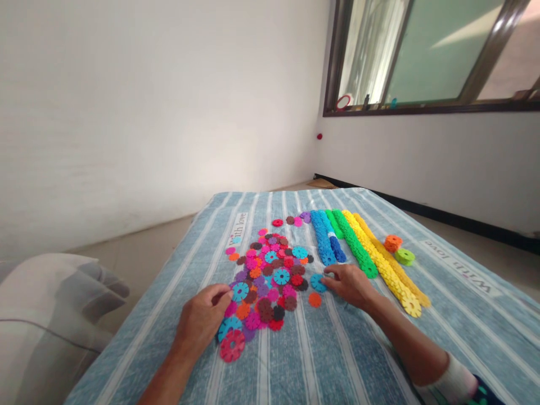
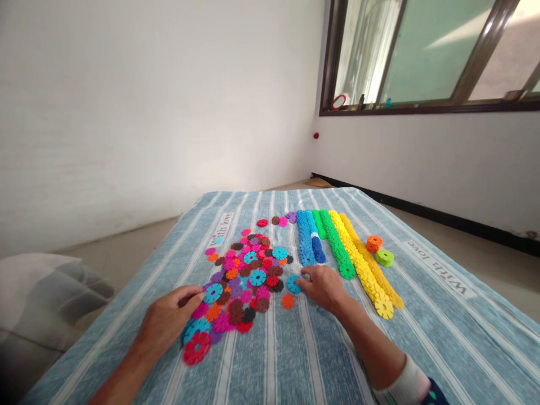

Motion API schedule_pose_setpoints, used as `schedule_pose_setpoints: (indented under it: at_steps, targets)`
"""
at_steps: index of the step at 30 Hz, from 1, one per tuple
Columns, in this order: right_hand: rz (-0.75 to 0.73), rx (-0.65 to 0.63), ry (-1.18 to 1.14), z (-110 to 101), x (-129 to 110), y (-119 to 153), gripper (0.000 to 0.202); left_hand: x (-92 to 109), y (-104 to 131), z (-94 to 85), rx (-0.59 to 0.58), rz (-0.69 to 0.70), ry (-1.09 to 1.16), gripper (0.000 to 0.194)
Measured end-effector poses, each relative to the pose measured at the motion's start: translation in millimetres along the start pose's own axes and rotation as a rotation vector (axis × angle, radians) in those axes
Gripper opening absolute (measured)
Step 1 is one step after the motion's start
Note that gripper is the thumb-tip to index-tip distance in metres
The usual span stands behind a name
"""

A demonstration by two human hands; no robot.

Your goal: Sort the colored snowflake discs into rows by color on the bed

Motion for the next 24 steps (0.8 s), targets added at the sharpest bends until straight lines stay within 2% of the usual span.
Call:
schedule_pose_setpoints:
  at_steps: [5,8,15,19,24]
  targets:
    - [0.019,-0.047,0.135,5.3,-11.0,-3.3,0.028,-4.9,-2.0,1.2,0.008,0.003,-0.003,0.028]
    - [0.022,-0.036,0.129,6.5,-12.1,-4.7,0.026,-4.9,-2.4,1.4,0.008,0.007,-0.008,0.027]
    - [-0.001,0.006,-0.043,6.4,-7.1,-7.9,0.018,-1.6,-0.8,1.1,0.006,0.011,-0.005,0.028]
    - [-0.070,0.061,-0.251,7.3,-9.1,-7.5,0.011,-1.5,-1.2,0.4,0.004,0.008,-0.002,0.028]
    - [-0.149,0.060,-0.374,11.1,-10.7,-9.5,0.007,-4.7,-2.7,-0.4,0.006,0.008,-0.001,0.028]
Point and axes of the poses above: each hand's wrist, its own y-axis away from the middle knuckle, its own z-axis out of the palm, x = y × z, the point moved 5 cm from there along -y, towards the middle knuckle, and after that the axes turned 15 degrees about -x, right-handed, at the moved point
